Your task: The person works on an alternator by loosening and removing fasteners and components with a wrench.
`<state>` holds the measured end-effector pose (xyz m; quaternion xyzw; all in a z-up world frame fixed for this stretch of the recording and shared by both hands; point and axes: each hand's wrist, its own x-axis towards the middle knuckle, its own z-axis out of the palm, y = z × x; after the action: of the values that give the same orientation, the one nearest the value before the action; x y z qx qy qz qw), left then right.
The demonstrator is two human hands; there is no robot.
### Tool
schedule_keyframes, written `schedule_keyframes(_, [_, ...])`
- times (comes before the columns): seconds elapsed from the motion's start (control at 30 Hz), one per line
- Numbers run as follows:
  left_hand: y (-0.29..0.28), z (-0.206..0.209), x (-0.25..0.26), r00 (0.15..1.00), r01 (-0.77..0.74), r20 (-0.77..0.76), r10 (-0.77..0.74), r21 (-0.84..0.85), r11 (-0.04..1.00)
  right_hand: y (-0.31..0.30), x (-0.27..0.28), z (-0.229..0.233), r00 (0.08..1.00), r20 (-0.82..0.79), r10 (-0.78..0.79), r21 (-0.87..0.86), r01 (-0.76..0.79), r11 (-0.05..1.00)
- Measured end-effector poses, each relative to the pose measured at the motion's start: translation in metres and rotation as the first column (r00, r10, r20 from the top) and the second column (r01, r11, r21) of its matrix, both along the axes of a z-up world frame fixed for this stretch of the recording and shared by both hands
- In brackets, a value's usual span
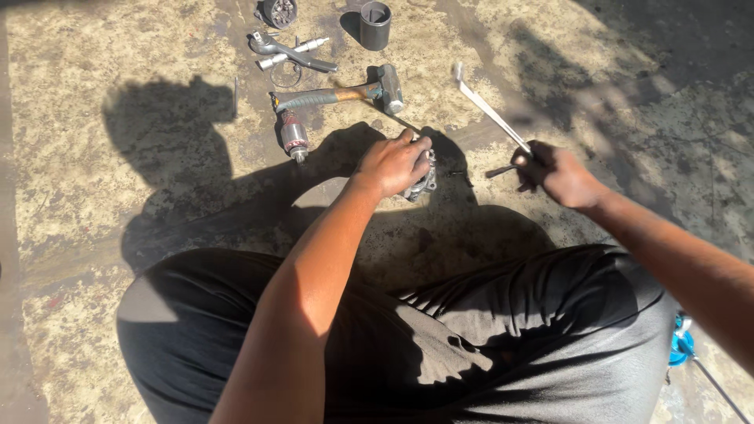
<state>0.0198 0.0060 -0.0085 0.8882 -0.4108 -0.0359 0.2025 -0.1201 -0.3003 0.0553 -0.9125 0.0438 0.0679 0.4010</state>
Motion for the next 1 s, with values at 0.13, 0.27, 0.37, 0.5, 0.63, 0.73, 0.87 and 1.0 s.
schedule_keyframes(0.13, [0.004,0.025,-0.021,0.987,-0.128,-0.102,0.126,-0.009,0.992,0.028,0.009,-0.038,0.955,-0.098,-0.278,0.531,0.287,0.797])
schedule_keyframes(0.27, [0.004,0.032,-0.028,0.987,-0.147,-0.078,0.142,-0.059,0.987,0.057,0.035,-0.058,0.947,-0.092,-0.309,0.619,0.297,0.727])
schedule_keyframes(0.37, [0.005,0.029,-0.026,0.988,-0.146,-0.054,0.142,-0.073,0.987,0.078,0.051,-0.062,0.945,-0.1,-0.312,0.589,0.309,0.747])
schedule_keyframes(0.5, [0.002,0.02,-0.023,0.987,-0.159,-0.036,0.156,-0.097,0.983,0.092,0.066,-0.062,0.947,-0.056,-0.315,0.563,0.291,0.774])
schedule_keyframes(0.63, [-0.002,0.012,-0.018,0.989,-0.146,-0.019,0.144,-0.11,0.983,0.101,0.068,-0.063,0.947,-0.073,-0.312,0.594,0.293,0.749])
schedule_keyframes(0.73, [-0.001,0.013,-0.018,0.99,-0.14,-0.025,0.138,-0.127,0.982,0.104,0.068,-0.063,0.95,-0.076,-0.301,0.593,0.286,0.753])
schedule_keyframes(0.87, [-0.002,0.019,-0.022,0.989,-0.146,-0.023,0.144,-0.131,0.981,0.108,0.072,-0.06,0.971,-0.04,-0.235,0.519,0.221,0.826])
schedule_keyframes(1.0, [0.0,0.019,-0.021,0.992,-0.125,-0.026,0.122,-0.146,0.981,0.106,0.079,-0.042,0.999,0.054,-0.003,0.174,-0.007,0.985])
